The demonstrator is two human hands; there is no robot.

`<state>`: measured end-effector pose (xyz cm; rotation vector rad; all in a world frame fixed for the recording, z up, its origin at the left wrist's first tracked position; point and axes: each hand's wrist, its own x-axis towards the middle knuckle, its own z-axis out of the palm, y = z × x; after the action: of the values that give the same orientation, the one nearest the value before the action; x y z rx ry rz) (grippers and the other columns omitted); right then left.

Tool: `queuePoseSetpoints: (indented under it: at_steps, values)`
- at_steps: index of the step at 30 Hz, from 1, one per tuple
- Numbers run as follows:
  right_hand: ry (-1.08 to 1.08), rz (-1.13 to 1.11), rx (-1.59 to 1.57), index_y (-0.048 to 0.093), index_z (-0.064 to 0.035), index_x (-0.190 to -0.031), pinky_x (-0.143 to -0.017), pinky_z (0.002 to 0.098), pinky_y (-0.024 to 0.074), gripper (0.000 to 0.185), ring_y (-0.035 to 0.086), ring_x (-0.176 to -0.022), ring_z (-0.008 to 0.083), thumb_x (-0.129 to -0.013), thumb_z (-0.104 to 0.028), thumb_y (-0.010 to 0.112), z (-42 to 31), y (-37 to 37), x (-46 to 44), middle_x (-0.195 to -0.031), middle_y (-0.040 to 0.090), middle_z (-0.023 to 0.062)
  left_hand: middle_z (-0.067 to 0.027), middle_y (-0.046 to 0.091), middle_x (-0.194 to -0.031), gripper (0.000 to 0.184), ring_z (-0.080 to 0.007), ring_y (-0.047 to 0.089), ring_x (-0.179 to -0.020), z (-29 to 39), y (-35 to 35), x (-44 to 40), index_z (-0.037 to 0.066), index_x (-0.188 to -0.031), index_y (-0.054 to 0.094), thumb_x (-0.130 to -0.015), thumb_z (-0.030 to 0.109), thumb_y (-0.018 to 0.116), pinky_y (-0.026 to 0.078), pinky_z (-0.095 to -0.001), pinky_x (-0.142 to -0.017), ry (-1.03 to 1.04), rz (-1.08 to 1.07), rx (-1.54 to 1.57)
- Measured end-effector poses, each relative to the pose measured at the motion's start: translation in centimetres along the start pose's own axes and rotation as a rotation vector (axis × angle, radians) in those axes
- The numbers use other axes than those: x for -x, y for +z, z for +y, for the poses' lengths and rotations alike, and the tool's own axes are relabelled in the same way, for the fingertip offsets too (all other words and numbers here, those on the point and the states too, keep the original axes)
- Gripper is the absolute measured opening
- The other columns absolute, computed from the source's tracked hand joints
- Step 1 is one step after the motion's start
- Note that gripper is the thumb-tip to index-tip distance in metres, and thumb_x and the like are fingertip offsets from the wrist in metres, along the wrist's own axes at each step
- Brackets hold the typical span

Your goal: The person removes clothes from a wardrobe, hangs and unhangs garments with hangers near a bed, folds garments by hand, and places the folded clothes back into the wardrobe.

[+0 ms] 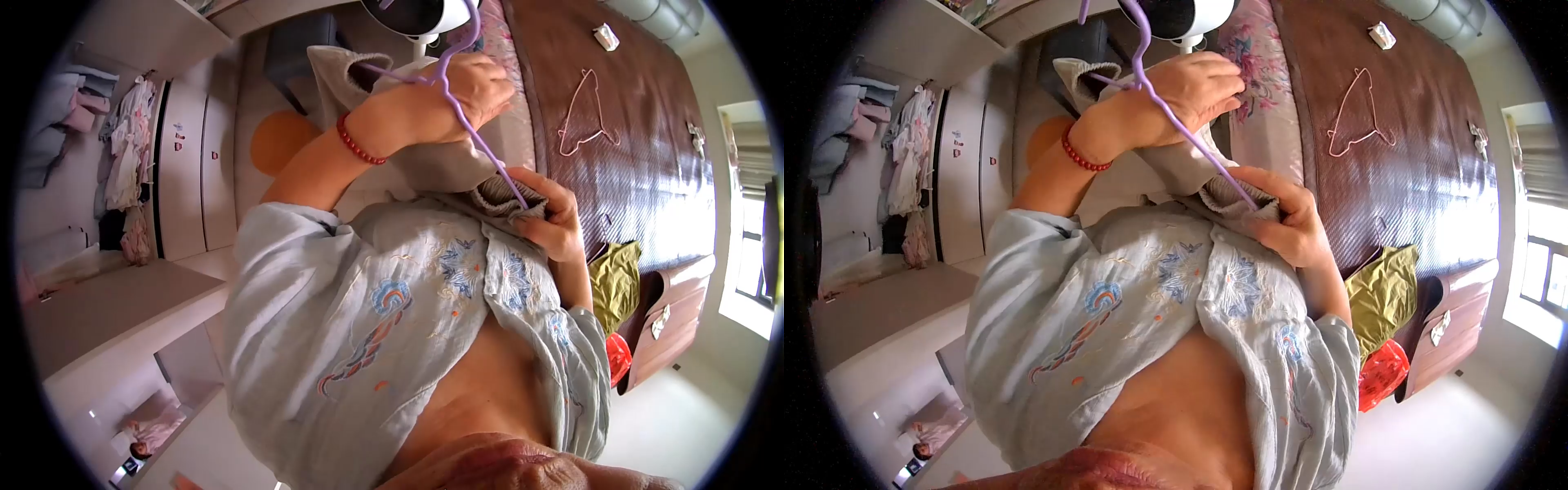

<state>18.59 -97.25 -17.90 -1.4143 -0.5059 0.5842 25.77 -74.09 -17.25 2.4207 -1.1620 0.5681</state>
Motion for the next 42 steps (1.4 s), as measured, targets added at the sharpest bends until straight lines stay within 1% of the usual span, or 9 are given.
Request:
queuePoseSetpoints:
  at_steps: [4,6,12,18,22,30,34,39,42]
  values:
    - [-0.144,-0.079,0.119,0.056,0.0060,-0.114,-0.099,0.0330,0.0331,0.054,0.052,-0.111,0.0247,-0.060,0.001,0.056,0.3,-0.7,-0.6,-0.113,0.058,0.0167,-0.0160,0.060,-0.106,0.022,-0.0311,0.056,-0.099,0.5,-0.8,1.0,-0.002,-0.100,0.060,-0.087,0.016,0.057,0.046,-0.0375,-0.084,-0.104,-0.119,0.088]
    - [-0.153,-0.074,0.149,0.057,0.0051,-0.113,-0.100,0.0341,0.0321,0.055,0.051,-0.112,0.0260,-0.059,0.000,0.055,0.3,-0.8,-0.7,-0.116,0.056,0.0174,-0.0158,0.059,-0.105,0.021,-0.0320,0.056,-0.098,0.5,-0.4,1.9,-0.002,-0.100,0.059,-0.087,0.014,0.056,0.046,-0.0379,-0.084,-0.166,-0.168,0.552]
    - [-0.206,-0.022,0.263,0.059,0.0011,-0.113,-0.105,0.0384,0.0236,0.057,0.039,-0.125,0.0305,-0.056,-0.001,0.055,0.9,-1.5,-1.0,-0.131,0.043,0.0201,-0.0127,0.059,-0.097,0.015,-0.0272,0.057,-0.089,2.7,-2.6,2.3,0.001,-0.093,0.059,-0.084,0.013,0.055,0.045,-0.0362,-0.083,-0.332,-0.386,-0.087]
    - [-0.226,0.032,0.163,0.060,-0.0006,-0.115,-0.109,0.0393,0.0120,0.060,0.022,-0.136,0.0324,-0.055,-0.001,0.057,2.1,-2.8,-0.8,-0.144,0.027,0.0229,-0.0116,0.063,-0.094,0.019,-0.0220,0.062,-0.088,2.8,-3.8,5.0,0.001,-0.091,0.063,-0.074,0.008,0.068,0.050,-0.0334,-0.079,-0.063,0.216,-0.051]
    - [-0.275,0.080,0.062,0.059,-0.0009,-0.116,-0.109,0.0399,0.0101,0.059,0.020,-0.137,0.0324,-0.056,0.000,0.056,2.5,-3.0,-0.7,-0.146,0.023,0.0232,-0.0116,0.060,-0.089,0.025,-0.0259,0.059,-0.081,2.5,-0.9,7.3,0.002,-0.096,0.059,-0.074,0.006,0.070,0.049,-0.0321,-0.073,-0.634,0.426,0.200]
    - [-0.150,0.091,-0.152,0.052,0.0075,-0.120,-0.106,0.0366,0.0239,0.062,0.038,-0.128,0.0275,-0.059,0.002,0.055,2.0,-2.5,-0.1,-0.136,0.040,0.0217,-0.0119,0.055,-0.103,0.043,-0.0190,0.054,-0.093,-0.4,5.3,6.8,0.000,-0.110,0.048,-0.076,0.011,0.072,0.044,-0.0298,-0.082,-0.738,0.738,0.656]
    - [-0.015,0.166,-0.173,0.051,0.0089,-0.120,-0.105,0.0362,0.0259,0.061,0.040,-0.125,0.0253,-0.060,0.001,0.054,1.9,-2.6,0.7,-0.135,0.042,0.0204,-0.0094,0.057,-0.085,0.034,-0.0177,0.054,-0.075,-1.0,4.8,8.2,-0.001,-0.098,0.053,-0.076,0.014,0.073,0.046,-0.0287,-0.071,-0.824,0.571,0.936]
    - [-0.193,0.116,-0.066,0.053,0.0066,-0.120,-0.107,0.0365,0.0211,0.061,0.036,-0.128,0.0254,-0.060,-0.001,0.054,2.9,-2.7,0.4,-0.136,0.040,0.0210,-0.0050,0.053,-0.068,0.018,-0.0077,0.040,-0.062,-1.1,1.5,8.0,-0.002,-0.079,0.052,-0.088,0.011,0.059,0.036,-0.0278,-0.052,-0.555,0.350,0.311]
    - [-0.160,0.114,-0.053,0.054,0.0057,-0.119,-0.108,0.0366,0.0184,0.060,0.033,-0.131,0.0269,-0.059,-0.002,0.054,3.2,-2.7,0.5,-0.138,0.038,0.0215,-0.0010,0.047,-0.064,0.020,-0.0045,0.038,-0.062,-0.2,-0.1,6.3,-0.001,-0.078,0.051,-0.091,0.013,0.055,0.035,-0.0243,-0.051,-0.688,0.377,0.625]
